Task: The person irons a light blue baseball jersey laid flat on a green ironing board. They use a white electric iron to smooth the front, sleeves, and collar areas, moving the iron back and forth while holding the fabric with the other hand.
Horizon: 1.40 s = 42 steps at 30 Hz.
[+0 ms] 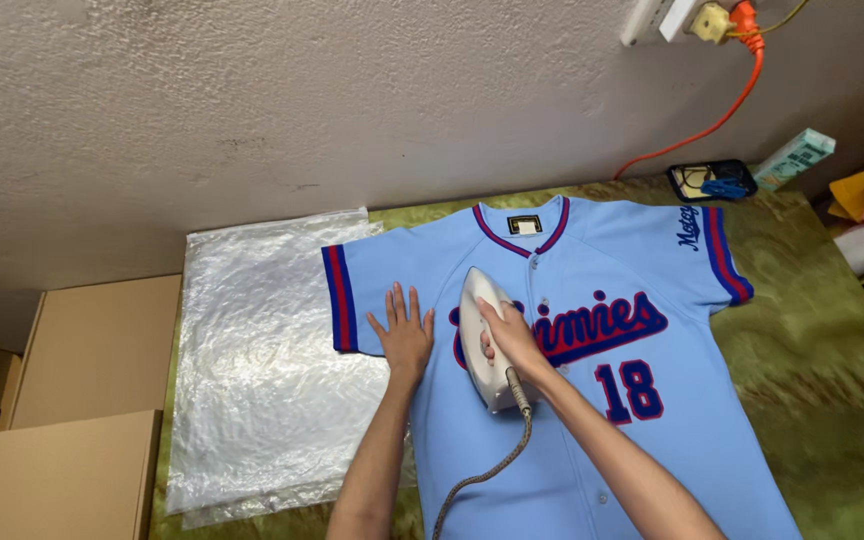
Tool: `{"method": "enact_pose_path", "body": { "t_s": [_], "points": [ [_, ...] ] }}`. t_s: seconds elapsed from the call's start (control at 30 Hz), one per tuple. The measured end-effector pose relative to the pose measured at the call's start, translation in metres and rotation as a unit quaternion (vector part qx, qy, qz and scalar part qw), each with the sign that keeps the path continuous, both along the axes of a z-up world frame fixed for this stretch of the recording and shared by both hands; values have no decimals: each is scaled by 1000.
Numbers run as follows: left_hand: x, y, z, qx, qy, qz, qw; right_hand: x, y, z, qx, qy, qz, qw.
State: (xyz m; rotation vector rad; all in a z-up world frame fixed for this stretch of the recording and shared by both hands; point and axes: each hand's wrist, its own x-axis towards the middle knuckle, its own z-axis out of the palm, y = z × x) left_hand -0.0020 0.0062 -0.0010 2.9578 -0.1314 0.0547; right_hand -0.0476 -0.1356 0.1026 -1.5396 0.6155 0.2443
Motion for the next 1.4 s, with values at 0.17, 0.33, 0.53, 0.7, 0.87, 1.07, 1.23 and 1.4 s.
{"method": "enact_pose_path", "body": {
  "t_s": [0.17, 0.33, 0.53, 0.7, 0.87, 1.07, 1.23, 1.4],
  "points": [
    [-7, 4, -18, -16, -28, -23, 999, -46, 15, 22, 24, 13, -6, 1000],
    [-45, 15, -23, 4, -80, -41, 996, -60, 20, 10, 33, 22, 2, 999],
    [-42, 22, -29, 26, -141, -60, 988, -66, -1, 5, 3, 24, -30, 999],
    [-43, 25, -29, 3, -65, -72, 995, -77, -17, -1, 11, -23, -109, 994],
    [-50, 29, -20, -37, 25, -76, 996, -96, 3, 8, 14, -34, -96, 995],
    [-104, 33, 0, -118, -20, -47, 992, -121, 39, 18, 27, 13, 3, 1000],
    [-116, 48, -9, -95, -42, -74, 992, -125, 62, 12, 31, 24, 78, 996],
    [-115, 50, -20, -72, -31, -91, 993, -129, 54, 7, 21, 20, 63, 998]
  ]
}}
